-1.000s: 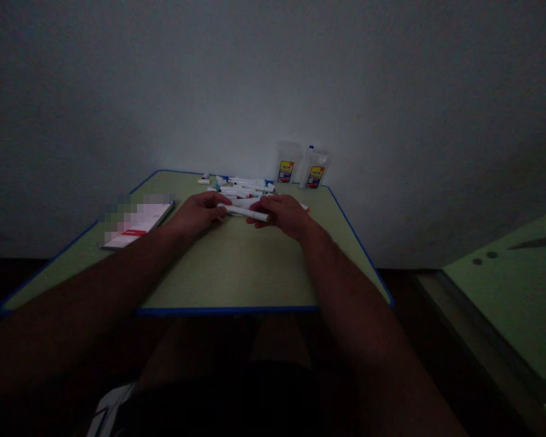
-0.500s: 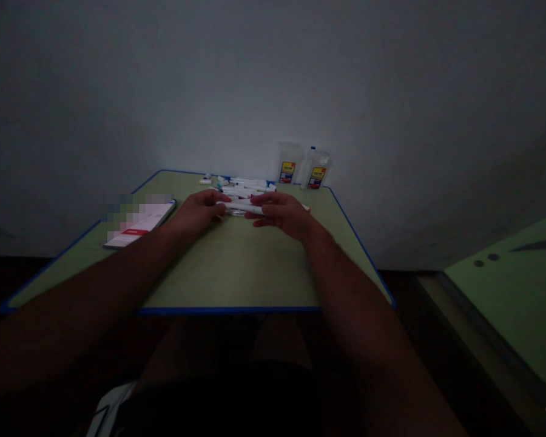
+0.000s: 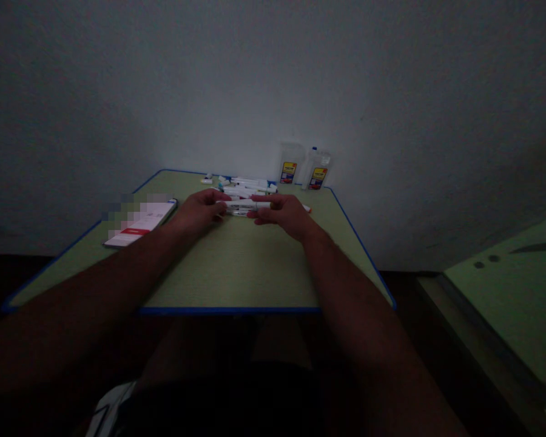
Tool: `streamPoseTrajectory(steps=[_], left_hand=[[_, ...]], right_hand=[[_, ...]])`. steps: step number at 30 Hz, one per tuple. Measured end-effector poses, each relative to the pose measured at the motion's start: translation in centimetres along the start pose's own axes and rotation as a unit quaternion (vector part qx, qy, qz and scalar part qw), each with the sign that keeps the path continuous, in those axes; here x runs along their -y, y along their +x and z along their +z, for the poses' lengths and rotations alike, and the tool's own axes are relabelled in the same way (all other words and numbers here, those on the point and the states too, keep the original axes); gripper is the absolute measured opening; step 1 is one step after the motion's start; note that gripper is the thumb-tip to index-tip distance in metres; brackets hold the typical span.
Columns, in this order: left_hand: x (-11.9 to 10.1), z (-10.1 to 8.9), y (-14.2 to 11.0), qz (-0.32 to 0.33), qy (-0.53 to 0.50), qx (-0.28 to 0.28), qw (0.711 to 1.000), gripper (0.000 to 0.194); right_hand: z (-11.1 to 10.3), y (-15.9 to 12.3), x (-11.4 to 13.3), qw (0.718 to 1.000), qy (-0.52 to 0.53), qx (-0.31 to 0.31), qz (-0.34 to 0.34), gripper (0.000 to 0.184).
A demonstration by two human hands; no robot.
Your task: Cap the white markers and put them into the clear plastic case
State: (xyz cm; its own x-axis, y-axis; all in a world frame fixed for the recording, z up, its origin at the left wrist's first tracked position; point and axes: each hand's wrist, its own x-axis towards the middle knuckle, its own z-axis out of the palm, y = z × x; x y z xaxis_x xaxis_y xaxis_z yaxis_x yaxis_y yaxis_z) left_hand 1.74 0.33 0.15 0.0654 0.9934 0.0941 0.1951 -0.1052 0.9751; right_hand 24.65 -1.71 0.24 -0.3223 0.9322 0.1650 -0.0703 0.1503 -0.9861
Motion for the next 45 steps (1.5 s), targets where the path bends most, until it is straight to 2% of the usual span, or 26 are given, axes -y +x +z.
streamPoseTrajectory(steps=[9,15,21,27,32,45], left_hand=[[0.0,0.0,0.0,0.014,0.002,-0.004,1.0,0.011],[0.0,-0.1,0.1,0.036,0.006,0.0,0.999,0.011],[0.1,-0.1,0.0,0.073,0.011,0.004,0.997,0.016],[-0.3,-0.1,-0.5,0.129,0.005,0.005,0.992,0.021],[-0.9,0.0,-1.0,0.136,0.007,0.02,0.991,0.023],[-0.8,0.0,-0.9,0.139,0.005,0.034,0.99,0.024]], right_hand=[[-0.3,0.1,0.0,0.997,-0.073,-0.029,-0.005,0.046],[-0.5,0.4,0.0,0.99,-0.116,-0.081,-0.013,0.04],[-1.1,0.9,-0.8,0.975,-0.18,-0.128,0.011,0.03],[-1.1,0.8,-0.7,0.974,-0.203,-0.102,0.02,0.024],[-1.0,0.8,-0.7,0.974,-0.203,-0.097,0.026,0.022],[-0.9,0.7,-0.7,0.971,-0.217,-0.091,0.035,0.023]])
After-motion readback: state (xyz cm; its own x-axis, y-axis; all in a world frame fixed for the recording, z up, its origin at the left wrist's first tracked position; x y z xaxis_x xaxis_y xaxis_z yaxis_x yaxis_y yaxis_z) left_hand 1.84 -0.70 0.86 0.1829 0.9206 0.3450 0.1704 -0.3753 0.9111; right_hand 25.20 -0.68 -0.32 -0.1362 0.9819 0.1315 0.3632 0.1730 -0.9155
